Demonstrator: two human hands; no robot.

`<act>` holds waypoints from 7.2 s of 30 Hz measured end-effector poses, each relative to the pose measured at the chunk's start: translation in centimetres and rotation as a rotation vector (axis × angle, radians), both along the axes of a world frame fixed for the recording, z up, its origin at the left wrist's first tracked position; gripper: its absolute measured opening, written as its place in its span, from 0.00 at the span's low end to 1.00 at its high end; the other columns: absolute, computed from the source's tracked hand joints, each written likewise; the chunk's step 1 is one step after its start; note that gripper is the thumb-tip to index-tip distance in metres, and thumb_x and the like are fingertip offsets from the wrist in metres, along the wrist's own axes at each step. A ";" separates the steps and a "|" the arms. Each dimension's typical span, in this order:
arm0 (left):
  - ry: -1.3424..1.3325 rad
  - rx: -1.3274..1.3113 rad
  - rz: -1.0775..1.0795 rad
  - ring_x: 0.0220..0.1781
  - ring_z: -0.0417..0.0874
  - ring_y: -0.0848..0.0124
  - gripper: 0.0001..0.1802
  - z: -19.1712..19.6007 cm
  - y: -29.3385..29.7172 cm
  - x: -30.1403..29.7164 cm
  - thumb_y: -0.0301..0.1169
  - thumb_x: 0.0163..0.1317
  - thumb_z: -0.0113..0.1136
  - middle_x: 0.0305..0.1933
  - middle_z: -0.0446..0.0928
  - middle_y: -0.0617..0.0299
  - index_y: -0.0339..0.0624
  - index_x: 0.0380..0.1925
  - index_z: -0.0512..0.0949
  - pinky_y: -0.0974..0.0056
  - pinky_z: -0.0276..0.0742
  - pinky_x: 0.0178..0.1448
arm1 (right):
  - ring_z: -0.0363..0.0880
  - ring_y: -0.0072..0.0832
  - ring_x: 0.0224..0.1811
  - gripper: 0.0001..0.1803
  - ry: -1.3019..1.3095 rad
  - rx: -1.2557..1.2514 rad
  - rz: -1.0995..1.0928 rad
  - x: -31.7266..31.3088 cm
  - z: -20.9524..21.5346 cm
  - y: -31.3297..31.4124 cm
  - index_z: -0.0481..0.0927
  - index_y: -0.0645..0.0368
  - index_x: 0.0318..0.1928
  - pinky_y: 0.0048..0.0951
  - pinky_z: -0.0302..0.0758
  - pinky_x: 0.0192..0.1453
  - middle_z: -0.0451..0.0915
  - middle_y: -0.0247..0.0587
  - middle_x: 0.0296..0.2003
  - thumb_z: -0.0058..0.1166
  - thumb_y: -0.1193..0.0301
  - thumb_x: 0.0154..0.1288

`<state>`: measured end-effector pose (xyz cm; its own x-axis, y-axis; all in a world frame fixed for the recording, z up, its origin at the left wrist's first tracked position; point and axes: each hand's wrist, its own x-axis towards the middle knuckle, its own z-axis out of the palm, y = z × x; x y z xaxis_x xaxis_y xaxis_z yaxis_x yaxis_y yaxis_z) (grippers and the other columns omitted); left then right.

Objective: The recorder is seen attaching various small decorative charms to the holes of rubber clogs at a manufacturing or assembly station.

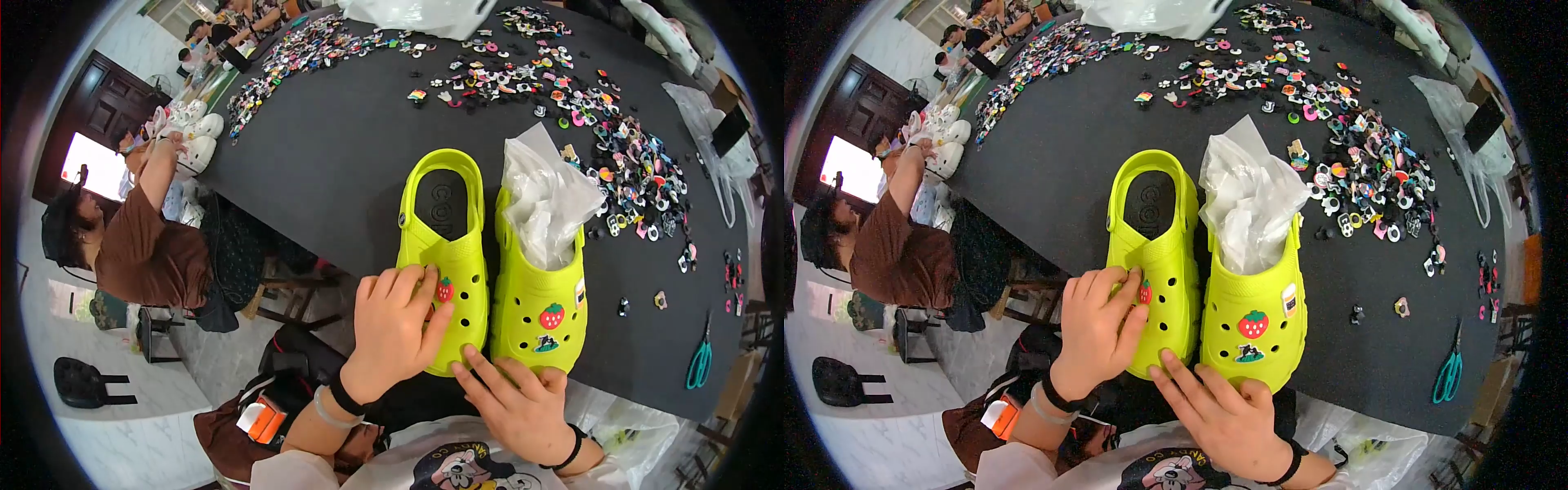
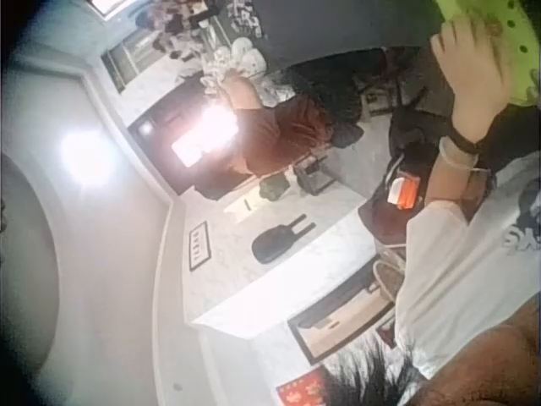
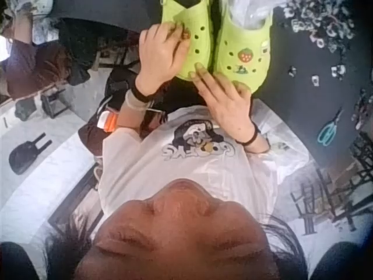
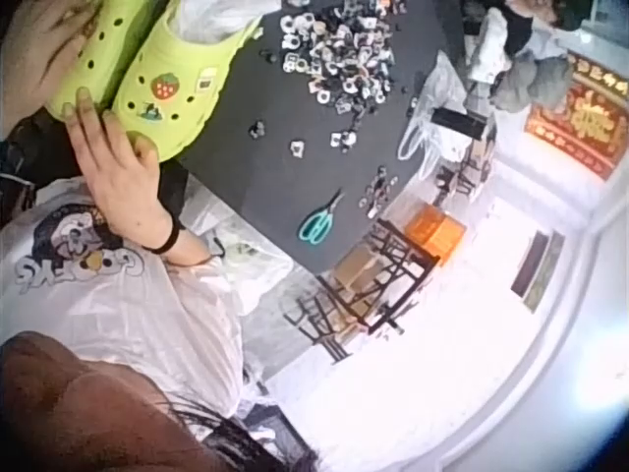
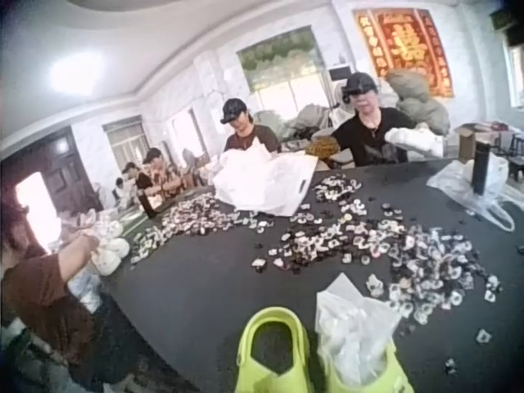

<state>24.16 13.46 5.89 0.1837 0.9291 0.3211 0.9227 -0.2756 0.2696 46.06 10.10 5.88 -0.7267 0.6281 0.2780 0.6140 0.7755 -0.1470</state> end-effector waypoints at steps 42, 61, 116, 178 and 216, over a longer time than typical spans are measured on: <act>-0.415 0.369 0.142 0.42 0.85 0.63 0.11 -2.5 0.3 -1.1 0.12 0.51 0.68 0.40 0.82 0.53 0.31 0.35 0.82 0.65 0.81 0.48 | 0.75 0.15 0.47 0.29 0.115 0.062 -0.006 0.2 -1.4 0.5 0.79 0.49 0.60 0.25 0.56 0.39 0.78 0.23 0.61 0.52 0.67 0.55; -0.380 0.068 0.021 0.70 0.66 0.48 0.18 -3.2 -2.2 -1.6 0.28 0.69 0.50 0.66 0.69 0.45 0.26 0.52 0.79 0.50 0.59 0.72 | 0.75 0.14 0.46 0.27 0.127 0.068 -0.014 -0.1 -1.3 0.5 0.80 0.48 0.59 0.25 0.55 0.39 0.79 0.21 0.60 0.54 0.66 0.55; 0.108 -0.422 -0.620 0.49 0.77 0.54 0.21 5.7 10.1 -6.5 0.36 0.47 0.74 0.38 0.80 0.55 0.38 0.37 0.78 0.56 0.69 0.59 | 0.73 0.14 0.52 0.31 0.135 0.040 0.013 0.2 -1.3 0.2 0.74 0.49 0.64 0.22 0.59 0.43 0.73 0.23 0.66 0.50 0.67 0.57; -0.462 0.134 -0.059 0.58 0.71 0.51 0.24 -1.6 -6.0 6.0 0.25 0.47 0.72 0.56 0.71 0.50 0.43 0.46 0.74 0.49 0.64 0.63 | 0.80 0.36 0.41 0.18 0.354 -0.082 -0.731 14.1 -5.0 5.2 0.84 0.56 0.48 0.34 0.75 0.46 0.81 0.39 0.36 0.68 0.69 0.55; -0.087 0.128 -0.097 0.61 0.76 0.63 0.47 -4.3 -6.0 6.0 0.64 0.46 0.71 0.57 0.77 0.57 0.40 0.56 0.73 0.51 0.50 0.74 | 0.65 0.15 0.31 0.14 1.457 -1.155 -0.440 7.3 -5.1 1.7 0.78 0.65 0.49 0.17 0.64 0.36 0.73 0.29 0.33 0.41 0.69 0.79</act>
<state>30.12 7.46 1.56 0.2366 0.8587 0.4546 0.8649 -0.3993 0.3042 53.33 11.84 0.75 -0.1102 0.9754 -0.1909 -0.3466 -0.2177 -0.9124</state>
